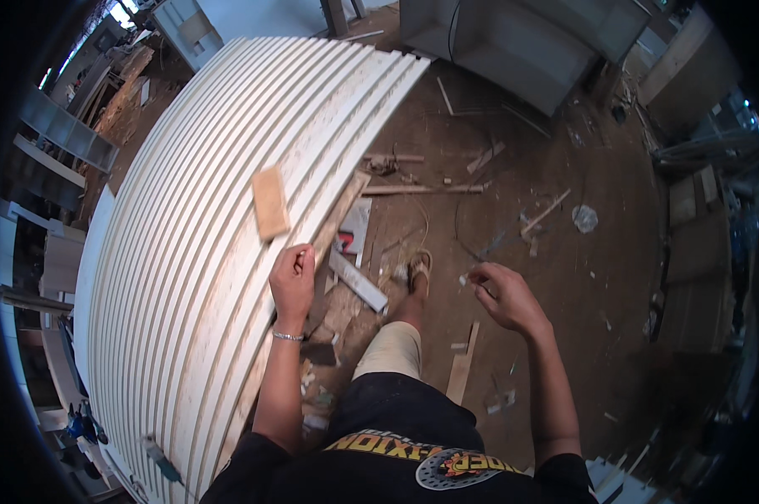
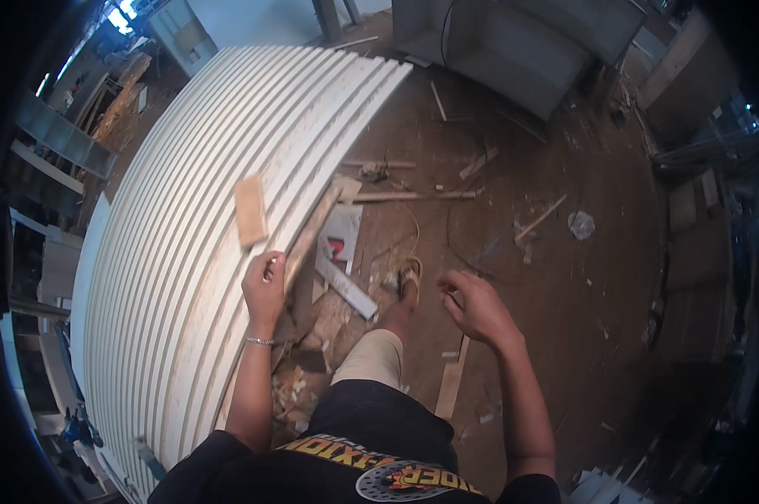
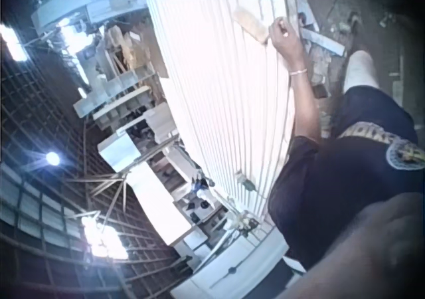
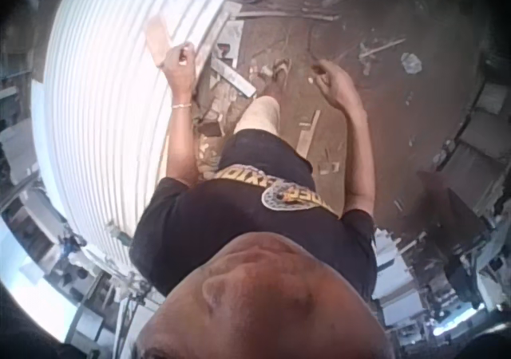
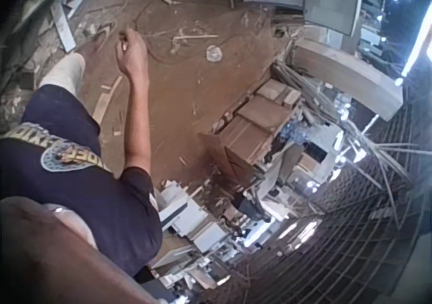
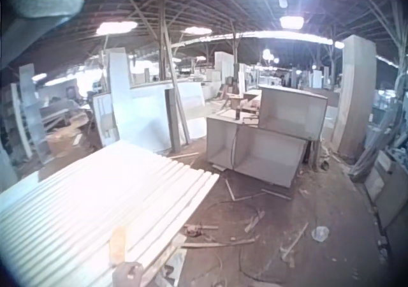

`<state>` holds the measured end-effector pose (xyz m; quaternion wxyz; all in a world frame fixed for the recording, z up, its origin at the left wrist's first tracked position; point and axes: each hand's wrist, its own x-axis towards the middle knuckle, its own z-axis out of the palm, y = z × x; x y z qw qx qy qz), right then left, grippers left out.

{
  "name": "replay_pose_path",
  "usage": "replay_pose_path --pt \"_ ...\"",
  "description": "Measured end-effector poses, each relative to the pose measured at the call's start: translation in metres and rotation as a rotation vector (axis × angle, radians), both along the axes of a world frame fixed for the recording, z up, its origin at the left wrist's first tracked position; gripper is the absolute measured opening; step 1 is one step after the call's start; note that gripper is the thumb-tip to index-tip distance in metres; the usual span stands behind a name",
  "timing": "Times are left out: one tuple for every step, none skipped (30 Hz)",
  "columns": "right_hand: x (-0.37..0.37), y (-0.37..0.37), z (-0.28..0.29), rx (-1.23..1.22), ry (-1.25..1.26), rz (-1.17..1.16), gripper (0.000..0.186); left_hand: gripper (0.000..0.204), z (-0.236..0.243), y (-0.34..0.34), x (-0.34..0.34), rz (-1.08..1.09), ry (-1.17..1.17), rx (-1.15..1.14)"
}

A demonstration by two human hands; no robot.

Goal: The person uses a handheld router to cut grooves into a large white slatted wooden panel, moving the tool along the pre-existing slots and occasionally using their hands to guide the power cord and brush away sawdust.

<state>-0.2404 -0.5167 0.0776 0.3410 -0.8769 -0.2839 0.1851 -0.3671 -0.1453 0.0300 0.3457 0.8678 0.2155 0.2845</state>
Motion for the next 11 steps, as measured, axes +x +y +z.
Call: replay_pose_path --pt "0.038 0.003 -0.011 -0.024 0.004 -0.017 0.02 0.015 -0.002 0.016 0.051 0.0 -0.024 0.046" --pt "0.076 0.007 -0.026 -0.046 0.009 -0.035 0.021 0.015 -0.008 0.034 0.102 0.0 -0.048 0.092" --pt "0.107 0.007 -0.048 -0.132 -0.004 -0.034 0.022 0.016 -0.012 0.05 0.151 -0.002 -0.054 0.124" --pt "0.13 -0.004 -0.077 -0.234 -0.011 -0.023 0.023 0.019 -0.017 0.061 0.2 -0.025 -0.039 0.109" --pt "0.164 -0.015 -0.1 -0.328 -0.035 -0.003 0.024 0.024 -0.019 0.076 0.248 -0.051 0.041 0.143" --pt "0.194 -0.022 -0.113 -0.271 0.097 -0.022 0.025 0.03 -0.026 0.093 0.289 -0.048 0.052 0.211" --pt "0.214 -0.03 -0.126 -0.215 0.243 -0.048 0.026 0.035 -0.035 0.107 0.32 -0.043 0.139 0.241" --pt "0.235 -0.042 -0.144 -0.155 0.381 -0.082 0.027 0.041 -0.043 0.118 0.349 -0.043 0.216 0.275" --pt "0.259 -0.068 -0.174 -0.181 0.48 -0.178 0.026 0.045 -0.05 0.126 0.37 -0.052 0.347 0.254" --pt "0.276 -0.104 -0.209 -0.208 0.571 -0.275 0.025 0.048 -0.06 0.132 0.383 -0.061 0.47 0.231" --pt "0.295 -0.134 -0.238 -0.122 0.606 -0.364 0.026 0.052 -0.06 0.143 0.409 -0.065 0.574 0.225"
